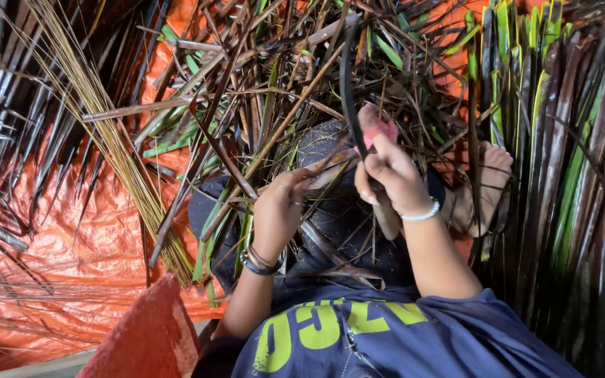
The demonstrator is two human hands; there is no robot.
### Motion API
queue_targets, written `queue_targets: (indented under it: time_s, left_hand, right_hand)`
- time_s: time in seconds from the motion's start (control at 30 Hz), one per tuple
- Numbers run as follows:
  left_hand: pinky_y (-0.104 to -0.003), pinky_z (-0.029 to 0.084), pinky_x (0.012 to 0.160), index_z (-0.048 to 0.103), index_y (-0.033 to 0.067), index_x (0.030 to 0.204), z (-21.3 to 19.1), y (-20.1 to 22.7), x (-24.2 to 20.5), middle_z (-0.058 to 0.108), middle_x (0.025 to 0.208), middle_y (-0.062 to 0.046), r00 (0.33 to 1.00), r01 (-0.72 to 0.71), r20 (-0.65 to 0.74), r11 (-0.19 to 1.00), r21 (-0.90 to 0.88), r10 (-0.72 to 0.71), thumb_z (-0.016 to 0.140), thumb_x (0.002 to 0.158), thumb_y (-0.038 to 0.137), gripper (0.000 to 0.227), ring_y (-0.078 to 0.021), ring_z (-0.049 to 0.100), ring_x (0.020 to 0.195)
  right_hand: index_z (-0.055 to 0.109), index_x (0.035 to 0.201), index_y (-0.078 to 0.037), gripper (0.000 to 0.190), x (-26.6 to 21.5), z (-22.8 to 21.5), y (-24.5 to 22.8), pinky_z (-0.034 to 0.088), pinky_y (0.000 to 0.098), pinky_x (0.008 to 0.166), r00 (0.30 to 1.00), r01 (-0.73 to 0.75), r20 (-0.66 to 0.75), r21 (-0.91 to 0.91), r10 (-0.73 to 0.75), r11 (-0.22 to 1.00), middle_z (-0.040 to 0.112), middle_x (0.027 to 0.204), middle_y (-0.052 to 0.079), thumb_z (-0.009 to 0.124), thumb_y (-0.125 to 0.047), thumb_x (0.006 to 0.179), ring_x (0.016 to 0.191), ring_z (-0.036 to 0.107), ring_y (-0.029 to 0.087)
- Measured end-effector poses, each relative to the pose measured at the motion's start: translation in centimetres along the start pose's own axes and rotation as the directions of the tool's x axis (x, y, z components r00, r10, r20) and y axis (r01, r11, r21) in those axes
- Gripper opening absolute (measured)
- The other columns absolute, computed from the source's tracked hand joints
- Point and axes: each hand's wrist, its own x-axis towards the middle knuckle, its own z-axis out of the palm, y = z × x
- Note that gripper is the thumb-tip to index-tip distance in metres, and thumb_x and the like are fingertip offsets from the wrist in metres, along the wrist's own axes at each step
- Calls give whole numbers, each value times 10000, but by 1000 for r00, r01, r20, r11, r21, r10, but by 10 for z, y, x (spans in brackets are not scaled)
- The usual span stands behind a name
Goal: The person sits cross-legged on an orange tarp and uses a curved blade to strip fibers from palm leaves. They hold each leaf with the left hand and scrape it with the right, discarding the stripped material onto the floor.
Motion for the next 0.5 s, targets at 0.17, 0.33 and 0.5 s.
queue_targets:
  time_s: [0.17,0.33,0.5]
  left_hand:
    - [-436,602,797,726,210,1150,-2,4,-2,755,1065,-67,982,-186,-12,976,113,189,693,931,154,229,-334,731,964]
    - [-569,371,1107,558,81,1430,-61,-12,-52,522,1330,-189,927,-97,-259,840,533,272,783,825,33,647,-460,370,1345]
    - [-658,368,1070,401,359,1525,-117,-103,-200,472,1509,-196,988,73,-113,330,941,104,424,871,562,685,-515,326,1450]
  right_hand:
    - [538,1198,132,290,7,-4,19,467,315,271,1000,-24,-7,-16,23,1000,512,479,239,423,-100,1069,311,527,272]
    - [569,989,15,219,10,2,7,427,281,326,991,-15,-136,15,17,1000,498,510,165,451,-139,1090,372,499,220]
    - [574,973,15,226,16,-6,21,444,274,325,991,-54,-119,7,55,999,516,514,164,448,-130,1091,378,512,207]
